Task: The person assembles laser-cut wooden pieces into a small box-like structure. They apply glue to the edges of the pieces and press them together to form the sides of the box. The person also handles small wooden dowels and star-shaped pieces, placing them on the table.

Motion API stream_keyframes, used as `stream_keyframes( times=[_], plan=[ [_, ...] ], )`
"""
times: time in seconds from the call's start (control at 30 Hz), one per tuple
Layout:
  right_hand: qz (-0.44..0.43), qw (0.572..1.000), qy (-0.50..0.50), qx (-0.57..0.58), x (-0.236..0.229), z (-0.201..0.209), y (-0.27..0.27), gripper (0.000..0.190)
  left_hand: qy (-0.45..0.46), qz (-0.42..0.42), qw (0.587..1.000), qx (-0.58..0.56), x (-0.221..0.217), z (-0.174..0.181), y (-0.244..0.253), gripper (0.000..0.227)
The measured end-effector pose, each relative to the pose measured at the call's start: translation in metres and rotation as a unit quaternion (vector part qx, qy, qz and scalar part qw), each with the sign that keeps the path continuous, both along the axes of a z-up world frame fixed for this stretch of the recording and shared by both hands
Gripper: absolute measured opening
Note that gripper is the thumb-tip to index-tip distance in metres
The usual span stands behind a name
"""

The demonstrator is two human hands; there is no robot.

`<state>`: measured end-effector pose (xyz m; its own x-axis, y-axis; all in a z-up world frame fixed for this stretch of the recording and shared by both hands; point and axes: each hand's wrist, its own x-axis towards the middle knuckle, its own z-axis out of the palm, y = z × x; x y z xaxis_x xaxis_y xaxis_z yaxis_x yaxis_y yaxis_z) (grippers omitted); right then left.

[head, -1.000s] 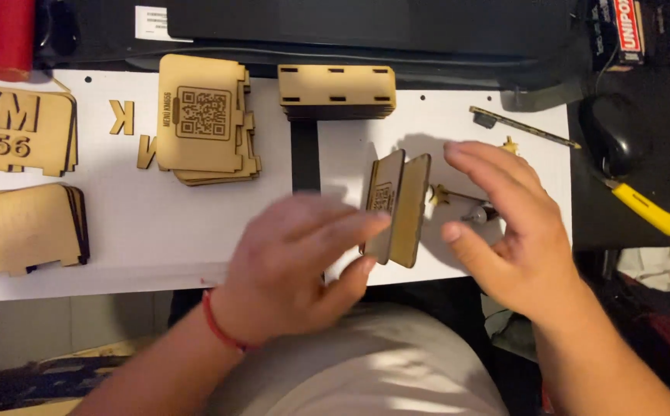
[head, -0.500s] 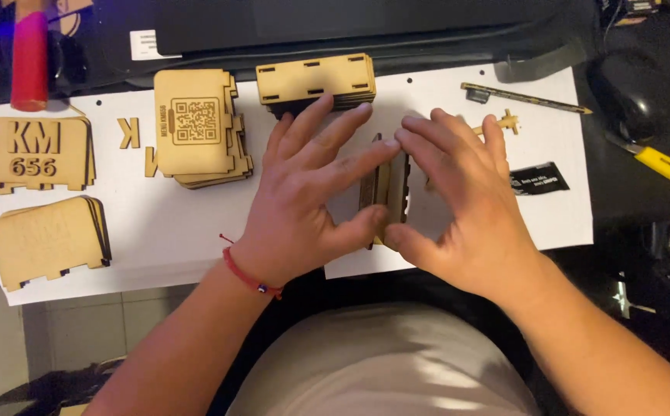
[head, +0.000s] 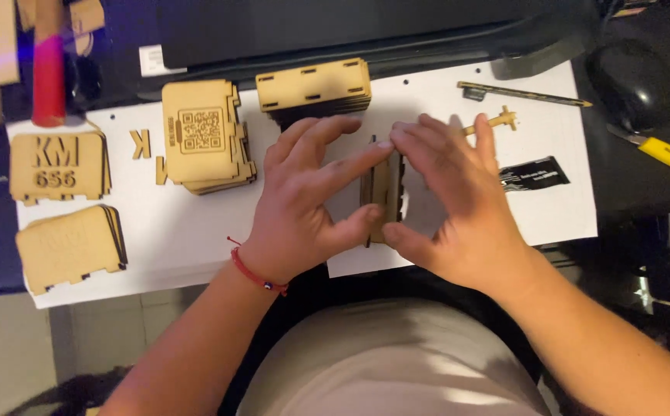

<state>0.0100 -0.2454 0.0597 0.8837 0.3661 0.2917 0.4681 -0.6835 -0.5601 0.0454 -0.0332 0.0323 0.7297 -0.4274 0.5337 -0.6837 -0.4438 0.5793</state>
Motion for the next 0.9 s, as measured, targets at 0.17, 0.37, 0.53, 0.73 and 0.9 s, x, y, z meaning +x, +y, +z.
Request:
stream_keyframes(
  times=[0.17,0.37,0.53,0.73,0.9],
  plan=[
    [0.016,0.994,-0.004,0.112,-0.010,0.008,-0.036,0.090,0.024,-0.030,0.999,0.018,-0.002,0.007,0.002,0.051],
    [-0.066,0.995,-0.071,-0.005,-0.030,0.030,-0.092,0.057,0.066,-0.148,0.987,0.018,-0.005,0.028,0.000,0.091],
    [-0.073,0.995,-0.019,-0.067,-0.054,0.012,-0.123,0.043,0.068,-0.173,0.976,0.116,0.001,0.048,-0.012,0.112],
    [-0.090,0.993,-0.044,-0.060,-0.064,0.001,-0.137,0.038,0.143,-0.150,0.954,0.214,0.001,0.068,-0.024,0.120],
    [-0.089,0.994,-0.032,-0.058,-0.064,-0.004,-0.150,0.036,0.190,-0.072,0.959,0.195,-0.009,0.075,-0.018,0.116]
  ],
)
